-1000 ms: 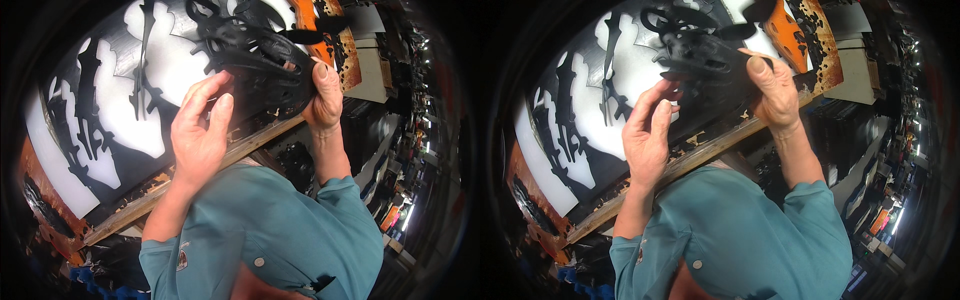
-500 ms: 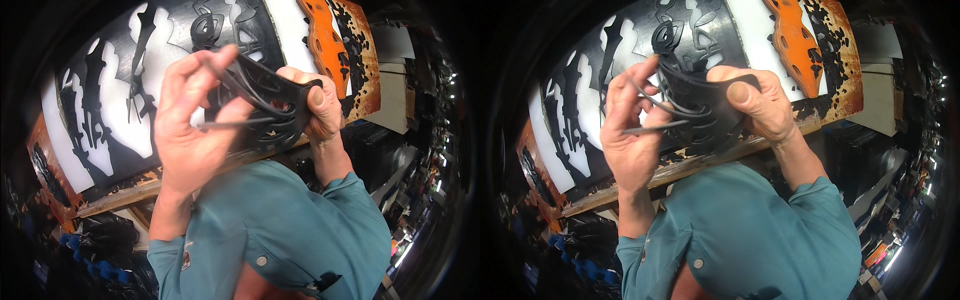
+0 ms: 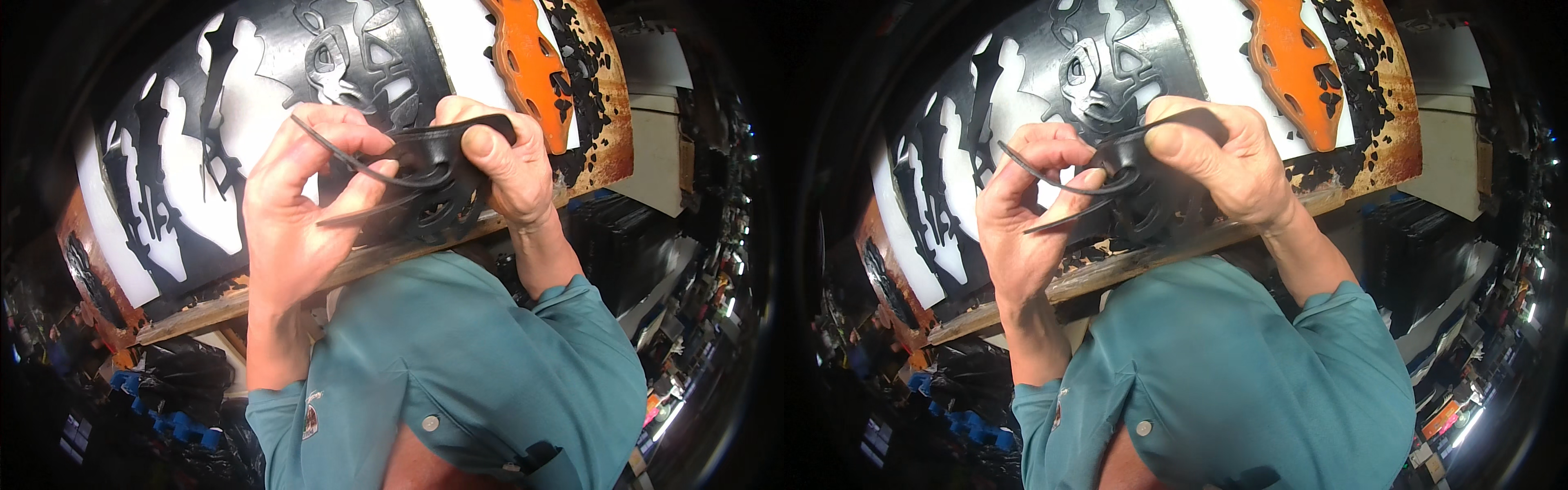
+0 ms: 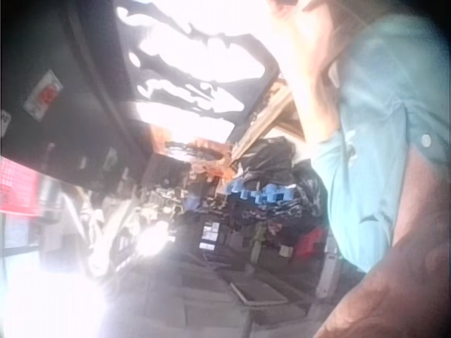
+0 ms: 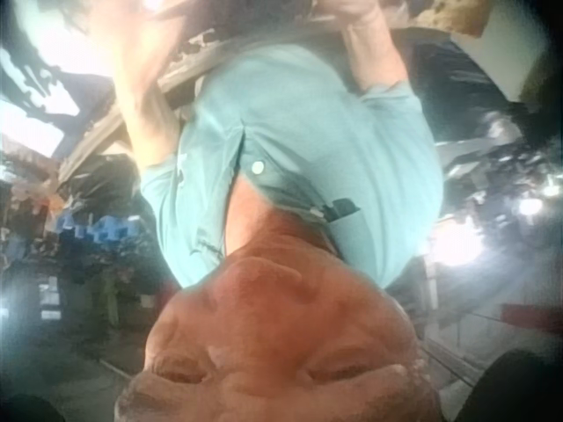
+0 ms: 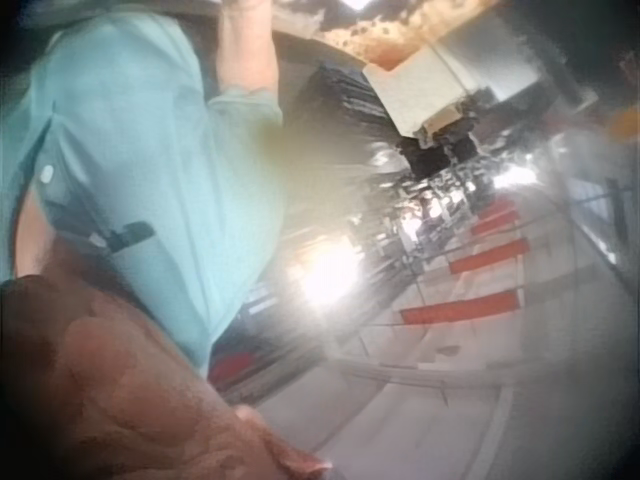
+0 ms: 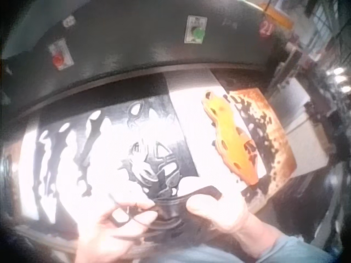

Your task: The person applies black vinyl cutouts to a large black sheet on a light table, using a wooden squeegee to press the material flat. They peel away excess vinyl, reposition pieces, and smooth the surface repeatedly. The person also handles a large black sheet, folding and unfolding it on the table.

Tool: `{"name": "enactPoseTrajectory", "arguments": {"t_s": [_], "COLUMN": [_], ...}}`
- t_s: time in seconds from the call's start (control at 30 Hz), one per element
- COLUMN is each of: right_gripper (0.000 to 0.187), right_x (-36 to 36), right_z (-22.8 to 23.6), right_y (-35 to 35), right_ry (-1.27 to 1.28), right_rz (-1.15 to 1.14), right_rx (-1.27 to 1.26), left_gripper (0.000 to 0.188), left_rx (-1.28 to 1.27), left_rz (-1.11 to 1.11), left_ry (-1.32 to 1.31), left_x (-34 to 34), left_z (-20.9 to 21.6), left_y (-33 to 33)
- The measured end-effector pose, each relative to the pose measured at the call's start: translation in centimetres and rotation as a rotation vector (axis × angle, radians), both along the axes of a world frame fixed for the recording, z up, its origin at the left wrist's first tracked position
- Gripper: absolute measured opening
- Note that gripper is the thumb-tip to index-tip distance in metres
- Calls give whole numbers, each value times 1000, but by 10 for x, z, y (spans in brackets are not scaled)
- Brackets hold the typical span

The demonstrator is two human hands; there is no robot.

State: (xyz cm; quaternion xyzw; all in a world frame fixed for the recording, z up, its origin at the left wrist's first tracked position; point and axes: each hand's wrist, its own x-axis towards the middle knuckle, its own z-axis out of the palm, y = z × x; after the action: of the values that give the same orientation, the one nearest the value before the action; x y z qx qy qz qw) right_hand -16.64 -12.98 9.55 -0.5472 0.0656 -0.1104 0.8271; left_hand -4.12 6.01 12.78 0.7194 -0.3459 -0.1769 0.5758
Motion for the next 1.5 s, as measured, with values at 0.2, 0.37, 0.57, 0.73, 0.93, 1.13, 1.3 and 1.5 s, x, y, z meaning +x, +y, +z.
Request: {"name": "enactPoseTrajectory", "arguments": {"t_s": [0.2, 0.37, 0.57, 0.73, 0.93, 1.13, 1.3, 1.5], "right_gripper": [35, 18, 10, 10, 13, 16, 16, 12], "right_x": [0, 3, 5, 3, 6, 10, 14, 11], "right_z": [2, -1, -1, -2, -3, -2, -2, 6], "right_y": [1, 5, 11, 13, 14, 16, 15, 12], "right_ry": [-7, -97, -123, -75, -68, -49, -56, -43], "right_rz": [-48, -108, -178, -208, -195, -203, -199, -116], "right_rx": [-237, -474, -643, -600, -637, -642, -674, -692], "left_gripper": [19, 22, 12, 13, 10, 13, 43, 18], "left_rx": [-164, -134, -61, -12, -139, -335, -481, -360], "left_rz": [-160, -259, -164, -55, -79, -2, -72, -78], "left_ry": [579, 633, 442, 297, 719, 1036, 1396, 967], "left_x": [-1, 5, -6, -12, -6, -5, -3, -8], "left_z": [-5, 0, 2, 2, -10, -29, -34, -40], "left_y": [9, 18, 11, 6, 11, 11, 14, 12]}}
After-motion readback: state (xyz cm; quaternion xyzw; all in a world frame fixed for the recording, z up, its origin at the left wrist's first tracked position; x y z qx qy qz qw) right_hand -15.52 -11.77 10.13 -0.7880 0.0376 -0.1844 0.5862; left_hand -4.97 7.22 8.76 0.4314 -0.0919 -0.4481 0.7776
